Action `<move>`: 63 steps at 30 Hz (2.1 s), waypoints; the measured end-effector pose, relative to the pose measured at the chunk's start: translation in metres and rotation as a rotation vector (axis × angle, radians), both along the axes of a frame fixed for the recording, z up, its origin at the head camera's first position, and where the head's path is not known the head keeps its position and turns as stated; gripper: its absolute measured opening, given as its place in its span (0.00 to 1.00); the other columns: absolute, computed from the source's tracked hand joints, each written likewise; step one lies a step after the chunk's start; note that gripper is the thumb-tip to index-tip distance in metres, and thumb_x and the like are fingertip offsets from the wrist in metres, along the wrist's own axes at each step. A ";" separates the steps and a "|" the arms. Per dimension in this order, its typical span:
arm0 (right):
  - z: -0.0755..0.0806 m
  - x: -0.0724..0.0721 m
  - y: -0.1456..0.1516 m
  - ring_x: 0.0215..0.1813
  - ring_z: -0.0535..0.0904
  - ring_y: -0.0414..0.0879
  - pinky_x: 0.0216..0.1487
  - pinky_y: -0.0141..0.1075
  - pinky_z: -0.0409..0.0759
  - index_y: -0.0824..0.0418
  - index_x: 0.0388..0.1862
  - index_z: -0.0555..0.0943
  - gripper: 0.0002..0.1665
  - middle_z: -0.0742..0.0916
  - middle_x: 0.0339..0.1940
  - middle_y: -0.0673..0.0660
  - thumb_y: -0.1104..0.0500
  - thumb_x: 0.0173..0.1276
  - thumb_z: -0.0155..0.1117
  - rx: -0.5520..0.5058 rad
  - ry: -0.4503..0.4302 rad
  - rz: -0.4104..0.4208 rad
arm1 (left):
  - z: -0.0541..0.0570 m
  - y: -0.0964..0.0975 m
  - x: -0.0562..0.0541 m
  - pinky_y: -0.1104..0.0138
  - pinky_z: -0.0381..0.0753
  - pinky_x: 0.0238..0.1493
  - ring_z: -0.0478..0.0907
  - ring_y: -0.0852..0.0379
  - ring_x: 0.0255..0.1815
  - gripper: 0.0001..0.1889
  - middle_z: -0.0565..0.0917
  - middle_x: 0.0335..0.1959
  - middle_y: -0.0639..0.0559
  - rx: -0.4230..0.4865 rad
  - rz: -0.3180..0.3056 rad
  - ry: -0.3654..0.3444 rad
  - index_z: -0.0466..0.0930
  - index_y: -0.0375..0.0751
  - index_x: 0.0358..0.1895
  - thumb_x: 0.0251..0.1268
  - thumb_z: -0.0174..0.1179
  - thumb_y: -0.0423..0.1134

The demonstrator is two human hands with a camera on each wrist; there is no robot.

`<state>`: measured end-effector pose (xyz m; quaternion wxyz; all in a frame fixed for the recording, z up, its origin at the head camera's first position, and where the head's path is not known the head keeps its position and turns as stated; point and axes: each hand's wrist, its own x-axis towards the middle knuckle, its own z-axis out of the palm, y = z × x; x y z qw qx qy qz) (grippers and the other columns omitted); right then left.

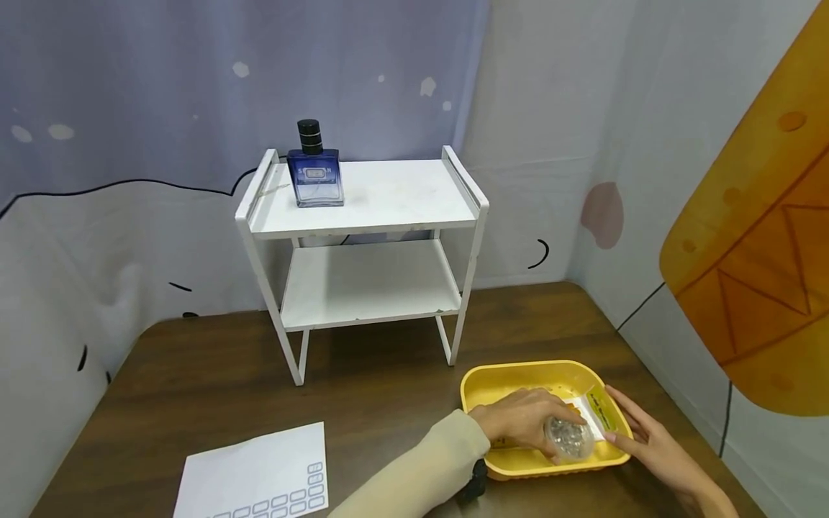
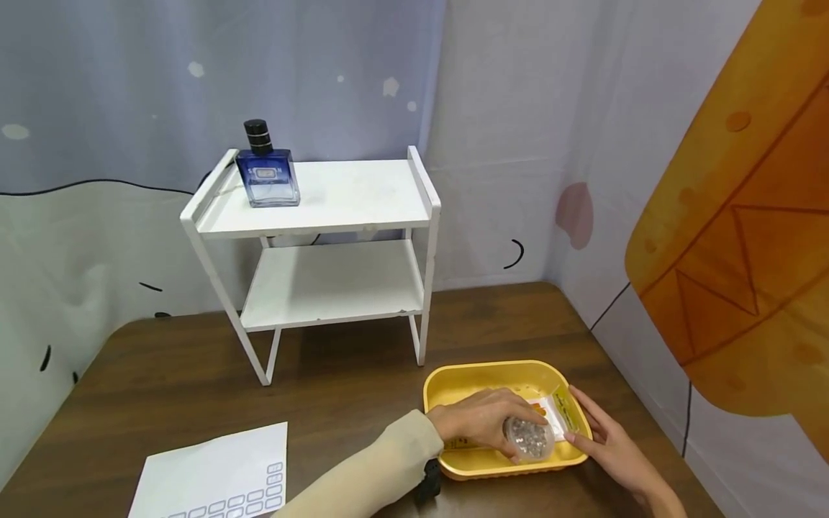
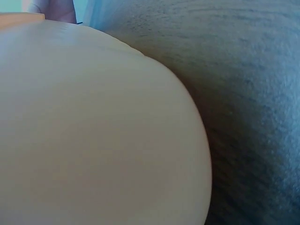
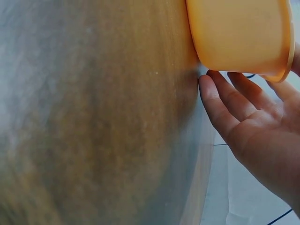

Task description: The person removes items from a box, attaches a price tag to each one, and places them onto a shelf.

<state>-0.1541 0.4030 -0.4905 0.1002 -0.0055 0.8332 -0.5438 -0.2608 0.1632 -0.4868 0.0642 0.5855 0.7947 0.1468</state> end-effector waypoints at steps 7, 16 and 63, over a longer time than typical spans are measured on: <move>-0.001 0.000 -0.002 0.54 0.78 0.26 0.47 0.36 0.84 0.60 0.83 0.42 0.47 0.62 0.74 0.80 0.59 0.76 0.57 -0.001 0.020 -0.012 | 0.001 -0.003 -0.002 0.83 0.67 0.58 0.75 0.74 0.58 0.36 0.81 0.61 0.66 0.034 0.021 0.001 0.77 0.62 0.66 0.48 0.77 0.55; 0.001 0.000 -0.003 0.54 0.77 0.25 0.47 0.33 0.83 0.60 0.83 0.42 0.47 0.62 0.75 0.78 0.58 0.76 0.57 0.018 0.024 -0.014 | 0.010 -0.008 -0.002 0.82 0.65 0.61 0.73 0.71 0.61 0.35 0.80 0.63 0.64 0.085 0.065 -0.029 0.77 0.62 0.66 0.51 0.76 0.53; -0.003 -0.002 -0.005 0.50 0.83 0.36 0.45 0.38 0.85 0.61 0.82 0.39 0.49 0.61 0.74 0.81 0.59 0.76 0.58 -0.008 -0.033 -0.048 | -0.004 -0.253 0.004 0.62 0.79 0.58 0.78 0.55 0.58 0.36 0.82 0.57 0.52 0.383 0.222 -0.142 0.81 0.54 0.61 0.40 0.80 0.46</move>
